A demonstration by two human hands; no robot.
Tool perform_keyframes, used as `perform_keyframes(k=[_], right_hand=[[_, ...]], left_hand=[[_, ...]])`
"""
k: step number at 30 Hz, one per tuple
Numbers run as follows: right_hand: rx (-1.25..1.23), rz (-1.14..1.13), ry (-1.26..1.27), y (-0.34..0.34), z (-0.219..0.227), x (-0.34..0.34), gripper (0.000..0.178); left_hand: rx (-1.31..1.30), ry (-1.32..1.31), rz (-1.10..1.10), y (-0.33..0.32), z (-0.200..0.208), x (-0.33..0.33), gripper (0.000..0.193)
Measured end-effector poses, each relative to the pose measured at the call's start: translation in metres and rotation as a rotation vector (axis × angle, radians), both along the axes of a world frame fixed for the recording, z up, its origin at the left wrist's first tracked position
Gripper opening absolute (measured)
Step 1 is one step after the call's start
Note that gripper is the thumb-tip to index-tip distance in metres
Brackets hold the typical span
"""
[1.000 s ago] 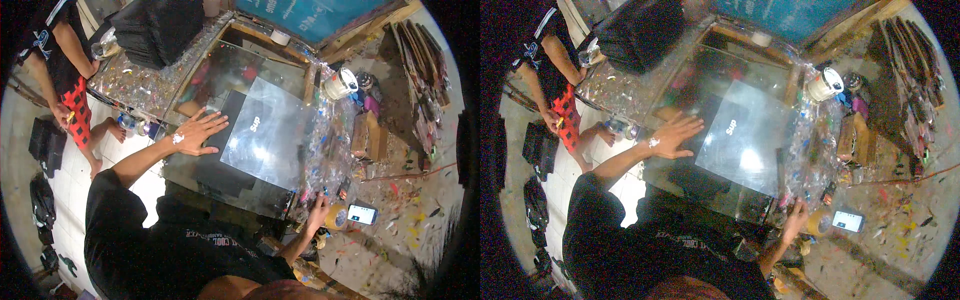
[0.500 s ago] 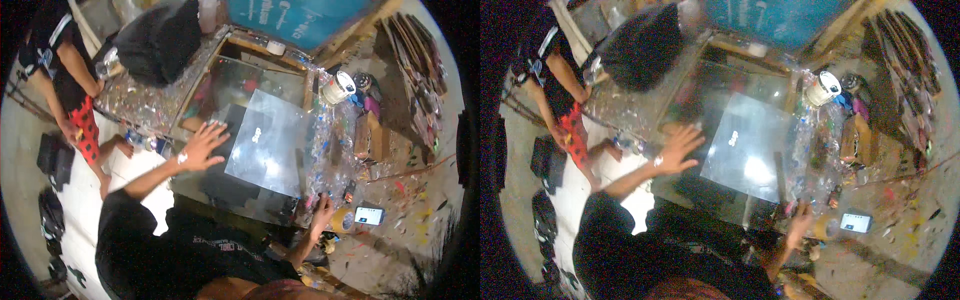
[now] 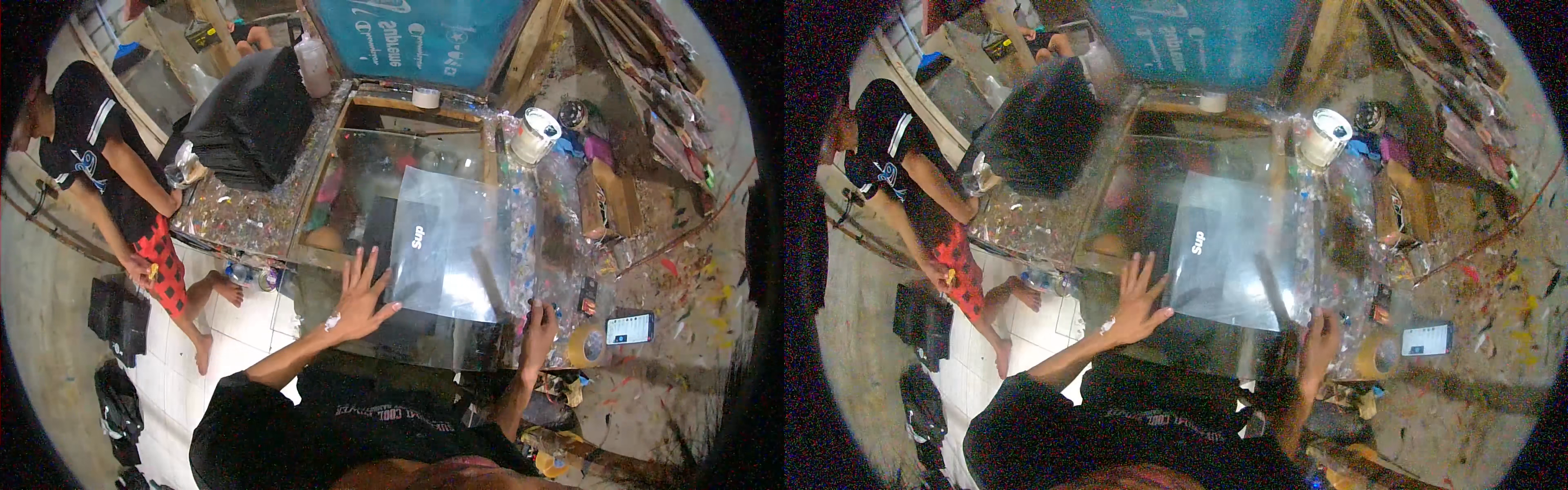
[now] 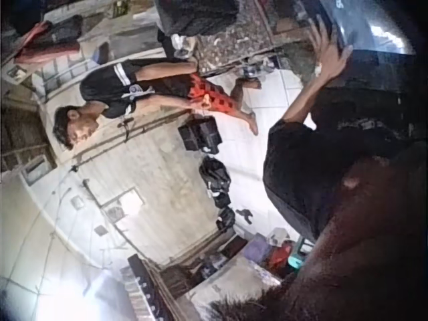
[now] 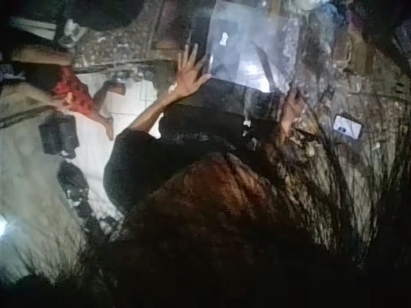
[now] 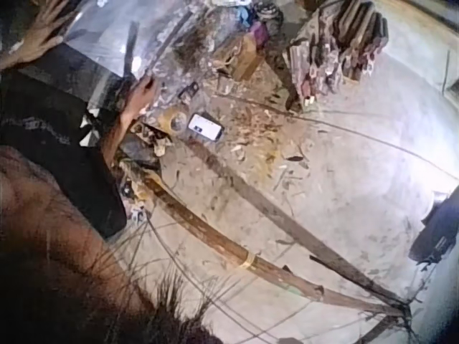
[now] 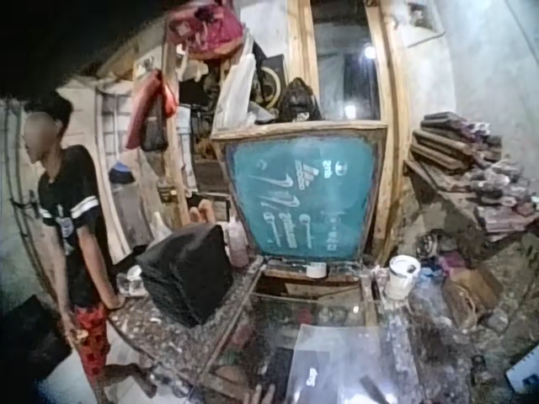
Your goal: The person prepares and applies ink onto a screen printing frame, aligns a piece of material on the printing table using a ruler, applies white tape borders, and presses the screen frame down to print a logo onto the material.
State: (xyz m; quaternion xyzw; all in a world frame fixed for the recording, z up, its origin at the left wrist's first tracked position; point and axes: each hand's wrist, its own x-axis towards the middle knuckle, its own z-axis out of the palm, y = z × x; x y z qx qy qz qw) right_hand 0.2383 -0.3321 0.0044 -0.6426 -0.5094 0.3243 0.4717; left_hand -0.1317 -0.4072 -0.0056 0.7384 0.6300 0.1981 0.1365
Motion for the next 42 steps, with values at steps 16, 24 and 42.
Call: perform_keyframes(k=[16,24,42], right_hand=[[-0.293,0.325,0.027,0.138,-0.037,0.009,0.060],[-0.052,0.345,-0.250,0.140,-0.036,0.030,0.065],[0.235,-0.239,-0.305,0.005,-0.034,0.066,0.043]], left_hand=[[-0.145,-0.558,-0.066,0.118,-0.004,0.134,0.076],[0.138,-0.565,-0.103,0.140,-0.056,0.199,0.076],[0.030,0.093,-0.584,0.166,-0.004,0.228,0.067]])
